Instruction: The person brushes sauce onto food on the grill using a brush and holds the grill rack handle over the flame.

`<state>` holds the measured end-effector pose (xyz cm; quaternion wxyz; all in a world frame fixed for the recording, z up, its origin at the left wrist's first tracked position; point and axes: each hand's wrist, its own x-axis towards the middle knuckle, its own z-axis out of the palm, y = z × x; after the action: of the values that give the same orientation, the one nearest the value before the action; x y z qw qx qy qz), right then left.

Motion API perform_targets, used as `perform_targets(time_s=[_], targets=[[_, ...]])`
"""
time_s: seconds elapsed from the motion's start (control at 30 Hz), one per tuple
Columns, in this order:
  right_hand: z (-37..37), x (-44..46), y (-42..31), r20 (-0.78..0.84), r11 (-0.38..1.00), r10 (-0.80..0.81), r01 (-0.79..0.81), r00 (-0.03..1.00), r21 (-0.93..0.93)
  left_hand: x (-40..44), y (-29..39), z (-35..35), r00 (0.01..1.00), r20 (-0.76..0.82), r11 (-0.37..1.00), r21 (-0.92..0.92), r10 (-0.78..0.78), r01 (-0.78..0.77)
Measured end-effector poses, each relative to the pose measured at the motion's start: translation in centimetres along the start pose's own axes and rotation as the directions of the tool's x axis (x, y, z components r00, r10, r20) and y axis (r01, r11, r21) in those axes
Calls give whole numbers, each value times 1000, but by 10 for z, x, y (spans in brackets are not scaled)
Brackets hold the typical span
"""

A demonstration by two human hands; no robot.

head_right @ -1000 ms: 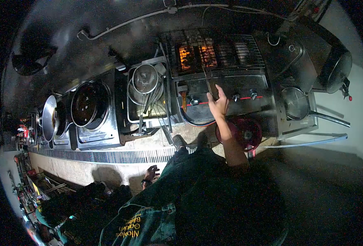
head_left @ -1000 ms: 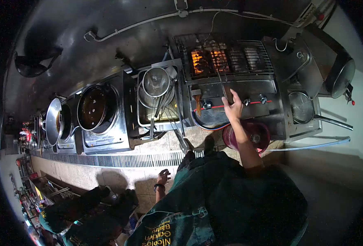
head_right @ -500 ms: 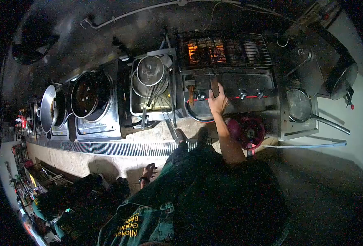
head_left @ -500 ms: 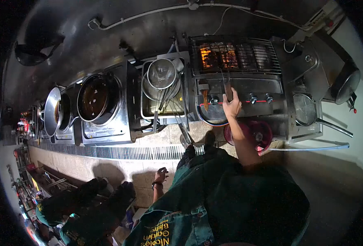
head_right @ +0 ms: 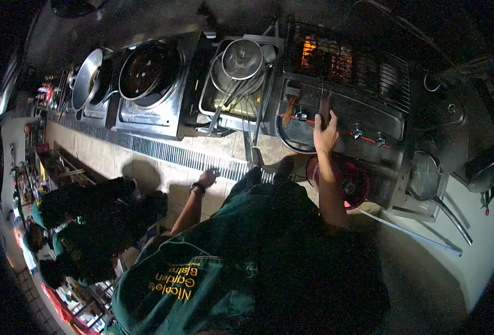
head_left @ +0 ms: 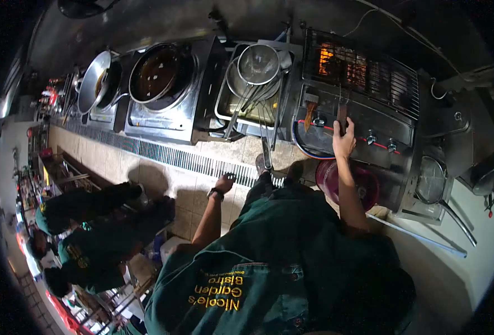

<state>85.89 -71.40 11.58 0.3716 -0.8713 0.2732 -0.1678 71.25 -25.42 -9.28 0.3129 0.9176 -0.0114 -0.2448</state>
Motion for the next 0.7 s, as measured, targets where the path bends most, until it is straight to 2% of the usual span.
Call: perform_targets(time_s=[0.03, 0.07, 0.1, 0.13, 0.17, 0.2, 0.23, 0.27, 0.3, 0.37, 0.43, 0.5, 0.57, 0.63, 0.67, 0.7], targets=[[-13, -2, -11, 38, 997, 49, -51, 998, 59, 2, 24, -15, 993, 51, 994, 32, -108, 107], [-21, -3, -11, 70, 995, 83, -87, 994, 55, 6, 49, -24, 944, 127, 916, -232, -305, 327], [-26, -3, -6, 42, 994, 77, -80, 996, 74, 13, 52, -19, 964, 59, 944, -194, -260, 267], [-31, -4, -1, 14, 993, 73, -74, 997, 93, 22, 30, -7, 998, 0, 997, -57, 57, -57], [-37, -6, 3, 13, 991, 73, -74, 997, 112, 16, 91, -35, 948, 162, 888, -334, -275, 315], [-44, -10, 9, -1, 991, 69, -69, 998, 113, 18, 96, -29, 964, 152, 824, -500, -218, 265], [-49, -12, 15, -17, 991, 65, -63, 998, 116, 24, 114, -28, 965, 138, 770, -581, -225, 263], [-50, -15, 31, -40, 992, 49, -44, 998, 117, 27, 129, -32, 938, 222, 685, -640, -267, 346], [-53, -19, 41, -60, 994, 49, -43, 997, 101, 21, 160, -42, 956, 167, 711, -641, -240, 290], [-57, -29, 68, -76, 994, 46, -38, 996, 98, 28, 172, -38, 944, 231, 647, -688, -236, 330], [-74, -42, 74, 1, 976, 73, -71, 997, 204, 31, 189, -39, 937, 274, 607, -715, -215, 348], [-80, -52, 82, -40, 982, 78, -69, 996, 175, 35, 200, -39, 930, 302, 557, -745, -208, 367], [-73, -64, 117, 30, 988, 142, -143, 989, 60, 39, 202, -38, 929, 313, 542, -755, -196, 369], [-71, -75, 117, -17, 992, 108, -107, 994, 60, 42, 212, -46, 924, 347, 568, -734, -159, 373], [-72, -80, 118, 75, 992, 124, -123, 989, -11, 31, 218, -52, 972, 235, 547, -814, 8, 193], [-73, -84, 119, 161, 987, 145, -133, 976, -85, 35, 218, -53, 960, 277, 578, -777, -43, 250]])
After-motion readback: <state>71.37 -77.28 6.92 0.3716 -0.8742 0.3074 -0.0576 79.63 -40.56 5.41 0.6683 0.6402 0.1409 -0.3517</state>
